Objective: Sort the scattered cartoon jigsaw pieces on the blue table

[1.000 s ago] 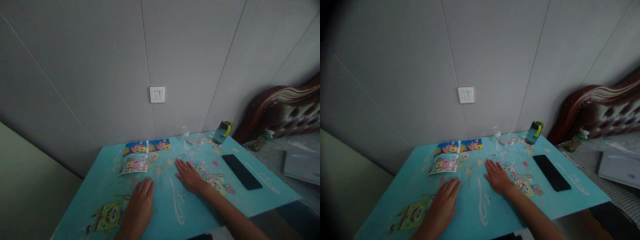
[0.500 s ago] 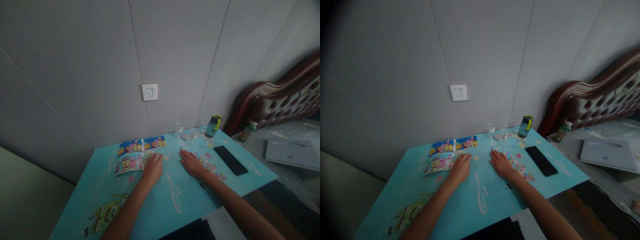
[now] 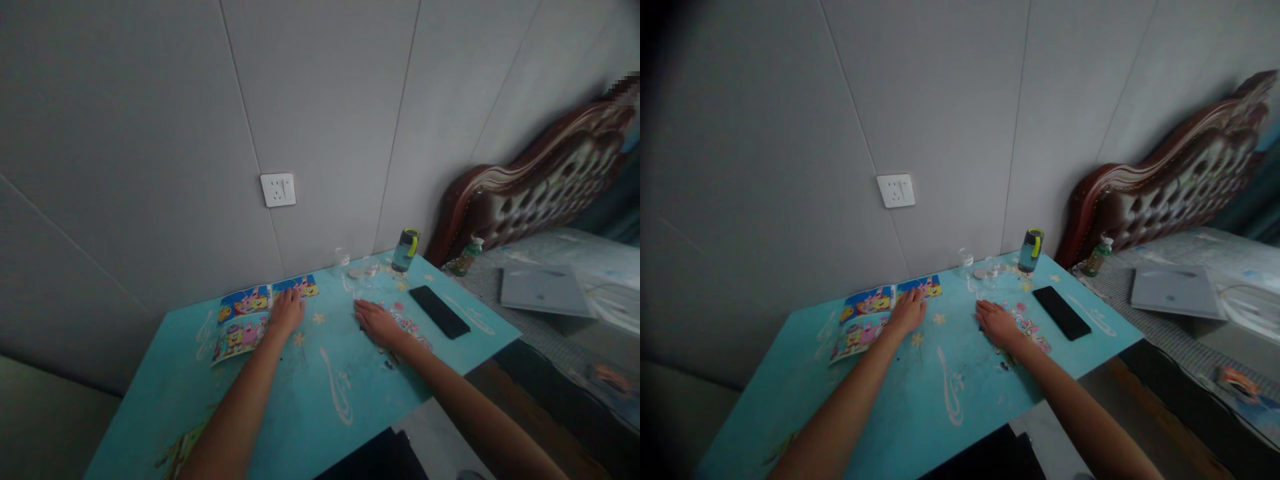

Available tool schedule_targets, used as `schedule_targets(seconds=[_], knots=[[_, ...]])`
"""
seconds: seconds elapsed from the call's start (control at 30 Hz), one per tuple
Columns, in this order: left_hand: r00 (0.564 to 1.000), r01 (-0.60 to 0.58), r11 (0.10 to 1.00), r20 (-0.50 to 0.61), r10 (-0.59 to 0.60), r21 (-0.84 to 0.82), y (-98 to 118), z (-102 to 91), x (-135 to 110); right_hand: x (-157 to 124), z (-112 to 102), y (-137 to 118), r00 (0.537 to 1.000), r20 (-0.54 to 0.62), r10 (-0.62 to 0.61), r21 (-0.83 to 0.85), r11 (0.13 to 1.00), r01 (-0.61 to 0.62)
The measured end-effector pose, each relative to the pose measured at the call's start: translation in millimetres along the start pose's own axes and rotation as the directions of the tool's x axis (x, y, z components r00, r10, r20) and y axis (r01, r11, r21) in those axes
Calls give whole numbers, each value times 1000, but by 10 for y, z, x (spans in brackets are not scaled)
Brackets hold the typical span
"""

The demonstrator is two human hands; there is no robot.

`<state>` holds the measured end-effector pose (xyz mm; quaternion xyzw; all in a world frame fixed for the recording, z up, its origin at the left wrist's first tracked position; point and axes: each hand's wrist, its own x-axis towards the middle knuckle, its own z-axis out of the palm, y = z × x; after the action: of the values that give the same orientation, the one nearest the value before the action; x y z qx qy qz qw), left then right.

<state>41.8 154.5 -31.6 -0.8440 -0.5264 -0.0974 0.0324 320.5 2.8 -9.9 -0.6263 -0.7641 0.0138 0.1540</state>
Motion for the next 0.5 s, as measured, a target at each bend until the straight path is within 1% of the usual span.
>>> schedule_targets(seconds=[0.13,0.2,0.3,0.37,0.43,0.5], knots=[[1000,-18,1000,-6,18,2,19,20,-23,-235,-204,125,1000,0,9,13,1000,-9],[999,-37,999,-10,37,-1,48,1,-52,-366,-260,183,999,-4,40,3,999,-40],[998,-68,998,-12,68,-14,92,-63,-119,-560,-246,245,996,7,85,-49,995,-84],[997,-80,996,-8,80,-26,121,-123,-181,-642,-198,272,996,36,80,-83,994,-77],[997,-83,996,-6,83,-36,160,-187,-265,-657,-150,300,996,70,60,-99,994,-52],[997,-79,996,-8,79,-40,218,-253,-382,-617,-119,338,994,99,51,-105,994,-41]])
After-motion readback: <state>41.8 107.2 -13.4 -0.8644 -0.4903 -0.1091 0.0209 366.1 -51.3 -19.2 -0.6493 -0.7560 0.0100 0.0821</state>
